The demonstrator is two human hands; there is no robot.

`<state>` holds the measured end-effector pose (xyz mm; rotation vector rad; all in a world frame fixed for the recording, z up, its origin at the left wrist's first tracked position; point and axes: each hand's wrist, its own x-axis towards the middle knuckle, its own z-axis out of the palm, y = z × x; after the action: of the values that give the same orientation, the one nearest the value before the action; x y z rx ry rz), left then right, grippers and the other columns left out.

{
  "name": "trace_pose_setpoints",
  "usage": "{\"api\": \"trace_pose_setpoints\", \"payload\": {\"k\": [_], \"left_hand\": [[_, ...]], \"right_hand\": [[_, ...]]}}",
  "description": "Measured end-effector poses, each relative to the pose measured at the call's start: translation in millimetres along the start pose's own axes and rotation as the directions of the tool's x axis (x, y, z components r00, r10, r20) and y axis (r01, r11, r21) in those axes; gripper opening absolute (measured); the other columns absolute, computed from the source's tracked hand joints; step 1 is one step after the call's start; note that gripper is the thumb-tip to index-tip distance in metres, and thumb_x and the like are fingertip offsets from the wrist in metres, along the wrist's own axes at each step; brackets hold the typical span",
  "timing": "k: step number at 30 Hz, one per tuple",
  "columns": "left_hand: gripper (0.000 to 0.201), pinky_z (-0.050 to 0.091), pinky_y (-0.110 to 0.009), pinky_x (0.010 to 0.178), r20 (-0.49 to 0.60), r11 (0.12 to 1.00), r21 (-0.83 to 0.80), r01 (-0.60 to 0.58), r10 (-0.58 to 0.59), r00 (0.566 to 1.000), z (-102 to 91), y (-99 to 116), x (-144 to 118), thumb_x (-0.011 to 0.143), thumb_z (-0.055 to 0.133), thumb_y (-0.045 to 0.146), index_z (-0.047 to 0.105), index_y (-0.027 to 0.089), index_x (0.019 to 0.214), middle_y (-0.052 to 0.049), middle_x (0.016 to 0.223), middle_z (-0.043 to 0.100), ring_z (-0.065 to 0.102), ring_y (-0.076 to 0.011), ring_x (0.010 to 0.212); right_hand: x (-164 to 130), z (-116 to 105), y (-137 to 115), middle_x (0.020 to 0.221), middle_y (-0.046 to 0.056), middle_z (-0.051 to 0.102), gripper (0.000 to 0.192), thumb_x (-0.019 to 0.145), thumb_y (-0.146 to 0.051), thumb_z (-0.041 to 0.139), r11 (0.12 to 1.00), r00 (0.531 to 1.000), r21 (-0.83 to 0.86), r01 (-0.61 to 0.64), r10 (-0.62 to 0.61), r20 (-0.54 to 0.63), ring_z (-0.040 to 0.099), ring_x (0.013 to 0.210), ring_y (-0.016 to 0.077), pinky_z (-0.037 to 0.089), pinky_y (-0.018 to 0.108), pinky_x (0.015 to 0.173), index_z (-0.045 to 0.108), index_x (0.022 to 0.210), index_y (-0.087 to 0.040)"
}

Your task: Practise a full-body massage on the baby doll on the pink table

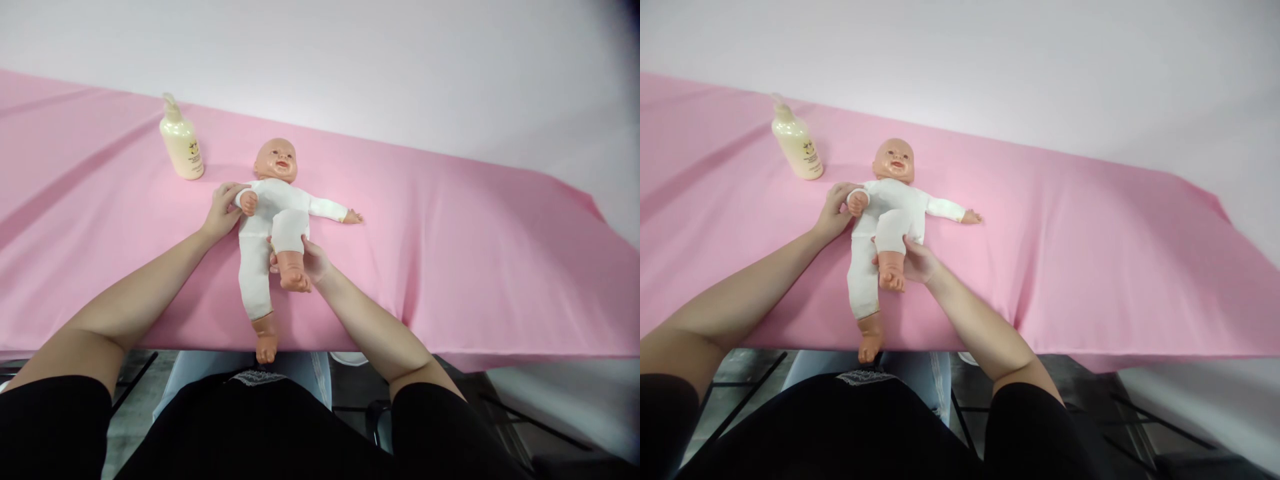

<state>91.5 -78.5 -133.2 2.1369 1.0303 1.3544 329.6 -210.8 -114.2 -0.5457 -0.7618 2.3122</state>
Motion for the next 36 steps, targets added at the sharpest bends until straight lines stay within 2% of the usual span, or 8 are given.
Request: {"api": "trace_pose_setpoints", "payload": {"k": [6, 9, 14, 17, 20, 27, 31, 36], "left_hand": [[0.048, 0.045, -0.05, 0.109, -0.091, 0.978, -0.189, 0.092, -0.111, 0.99, 7.6, -21, 3, 0.086, 0.066, 0.056, 0.06, 0.019, 0.115, -0.012, 0.118, 0.065, 0.059, -0.0307, 0.118], [0.052, 0.047, -0.047, 0.109, -0.11, 0.936, -0.32, 0.146, -0.19, 0.976, 11.0, -29, 2, 0.085, 0.067, 0.06, 0.055, 0.021, 0.117, -0.011, 0.119, 0.065, 0.06, -0.0283, 0.118], [0.057, 0.047, -0.045, 0.109, -0.138, 0.879, -0.43, 0.204, -0.288, 0.948, 11.4, -34, 3, 0.083, 0.066, 0.07, 0.052, 0.024, 0.113, -0.009, 0.118, 0.063, 0.06, -0.0266, 0.118], [0.062, 0.046, -0.046, 0.11, -0.143, 0.861, -0.461, 0.217, -0.313, 0.939, 10.4, -35, 3, 0.081, 0.066, 0.075, 0.051, 0.024, 0.114, -0.011, 0.122, 0.061, 0.058, -0.0281, 0.123], [0.061, 0.046, -0.046, 0.109, -0.147, 0.867, -0.449, 0.216, -0.31, 0.939, 10.4, -36, 3, 0.082, 0.064, 0.077, 0.052, 0.025, 0.113, -0.01, 0.119, 0.061, 0.058, -0.028, 0.123], [0.044, 0.044, -0.05, 0.109, -0.12, 0.983, -0.169, 0.074, -0.095, 0.988, 7.3, -21, 1, 0.086, 0.066, 0.059, 0.062, 0.023, 0.11, -0.01, 0.11, 0.063, 0.057, -0.0297, 0.116], [0.037, 0.036, -0.055, 0.113, 0.005, 0.994, 0.063, -0.089, 0.089, 0.996, 2.1, -1, -3, 0.084, 0.067, 0.037, 0.069, 0.025, 0.119, -0.012, 0.125, 0.061, 0.052, -0.0332, 0.122], [0.042, 0.032, -0.057, 0.116, 0.105, 0.985, 0.136, -0.105, 0.091, 0.99, -0.3, 10, -7, 0.083, 0.062, 0.025, 0.069, 0.03, 0.124, -0.011, 0.132, 0.058, 0.046, -0.0341, 0.129]], "right_hand": [[0, -12, 7, 0.099, 0.012, 0.076, 0.06, 0.086, -0.062, 0.061, 0.986, 0.957, -0.168, -0.003, 0.052, 0.286, 0.074, 0.09, 0.0215, 0.058, 0.035, 0.082, 0.056, 0.123, -0.015], [-3, -11, 5, 0.101, 0.013, 0.076, 0.063, 0.081, -0.058, 0.068, 0.962, 0.926, -0.273, -0.004, 0.106, 0.362, 0.074, 0.093, 0.0236, 0.058, 0.036, 0.082, 0.055, 0.126, -0.015], [-5, -4, -1, 0.088, 0.01, 0.076, 0.058, 0.083, -0.061, 0.063, 0.915, 0.944, -0.373, -0.156, 0.25, 0.217, 0.073, 0.082, 0.0234, 0.057, 0.04, 0.081, 0.06, 0.116, -0.014], [-6, -2, 0, 0.084, 0.009, 0.071, 0.06, 0.094, -0.068, 0.04, 0.912, 0.957, -0.374, -0.172, 0.245, 0.157, 0.07, 0.079, 0.0213, 0.056, 0.04, 0.078, 0.06, 0.109, -0.012], [-7, 0, 4, 0.078, 0.006, 0.067, 0.071, 0.092, -0.078, 0.03, 0.938, 0.978, -0.322, -0.131, 0.174, 0.111, 0.065, 0.069, 0.0179, 0.053, 0.036, 0.07, 0.058, 0.103, -0.013], [3, 9, 2, 0.056, 0.0, 0.054, 0.086, 0.089, -0.082, 0.007, 0.984, 0.985, -0.096, 0.151, -0.157, -0.07, 0.048, 0.056, 0.0177, 0.047, 0.036, 0.065, 0.062, 0.1, -0.018], [9, 10, -7, 0.051, 0.0, 0.047, 0.093, 0.089, -0.078, -0.007, 0.992, 0.979, -0.03, 0.123, -0.127, -0.16, 0.042, 0.053, 0.0175, 0.044, 0.033, 0.061, 0.064, 0.09, -0.02], [9, 10, -8, 0.049, 0.0, 0.049, 0.096, 0.09, -0.077, -0.01, 0.995, 0.976, 0.003, 0.097, -0.095, -0.196, 0.042, 0.048, 0.0163, 0.044, 0.032, 0.058, 0.067, 0.087, -0.019]]}}
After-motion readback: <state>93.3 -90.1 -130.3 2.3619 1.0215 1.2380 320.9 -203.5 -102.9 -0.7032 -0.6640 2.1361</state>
